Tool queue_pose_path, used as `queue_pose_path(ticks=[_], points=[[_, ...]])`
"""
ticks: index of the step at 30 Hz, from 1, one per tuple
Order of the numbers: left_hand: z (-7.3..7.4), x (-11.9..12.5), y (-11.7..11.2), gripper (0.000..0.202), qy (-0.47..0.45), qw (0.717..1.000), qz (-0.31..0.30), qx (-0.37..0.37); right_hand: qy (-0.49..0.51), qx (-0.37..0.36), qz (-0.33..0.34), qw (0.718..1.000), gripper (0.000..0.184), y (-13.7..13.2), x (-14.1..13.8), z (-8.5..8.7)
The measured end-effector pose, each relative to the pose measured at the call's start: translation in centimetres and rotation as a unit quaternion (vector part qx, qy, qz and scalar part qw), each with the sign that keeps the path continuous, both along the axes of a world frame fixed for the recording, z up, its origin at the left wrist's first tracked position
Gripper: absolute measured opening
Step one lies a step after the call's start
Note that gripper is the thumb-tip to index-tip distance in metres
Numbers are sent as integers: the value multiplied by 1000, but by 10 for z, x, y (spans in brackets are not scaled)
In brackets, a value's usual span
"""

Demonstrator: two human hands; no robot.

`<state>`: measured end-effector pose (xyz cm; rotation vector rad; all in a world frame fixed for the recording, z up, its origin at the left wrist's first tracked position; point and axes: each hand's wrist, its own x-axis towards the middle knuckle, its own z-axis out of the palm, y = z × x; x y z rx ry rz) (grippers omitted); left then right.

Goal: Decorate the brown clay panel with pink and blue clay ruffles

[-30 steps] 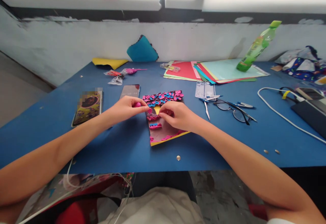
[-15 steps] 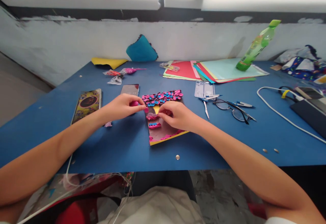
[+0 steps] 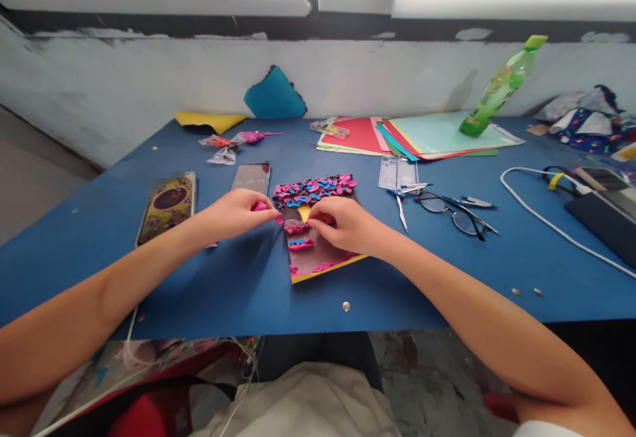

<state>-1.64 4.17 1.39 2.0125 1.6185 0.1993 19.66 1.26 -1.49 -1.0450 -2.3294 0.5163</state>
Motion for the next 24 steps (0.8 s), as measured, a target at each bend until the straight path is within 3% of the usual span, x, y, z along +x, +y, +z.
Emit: queue_pose_path(ticks=[8, 14, 19, 24], points=[[-4, -4, 0, 21, -34, 995, -37, -89, 2, -5, 1, 1000, 14, -1, -1, 1], [-9, -5, 1, 19, -67, 993, -26, -95, 5, 0, 1, 1000, 13, 0, 0, 0], [-7, 0, -4, 17, -91, 983, -11, -156, 1, -5, -1, 1000, 14, 0, 0, 0], [-4, 5, -6, 28, -145, 971, 21, -192, 1, 7, -1, 1000, 13, 0, 0, 0]])
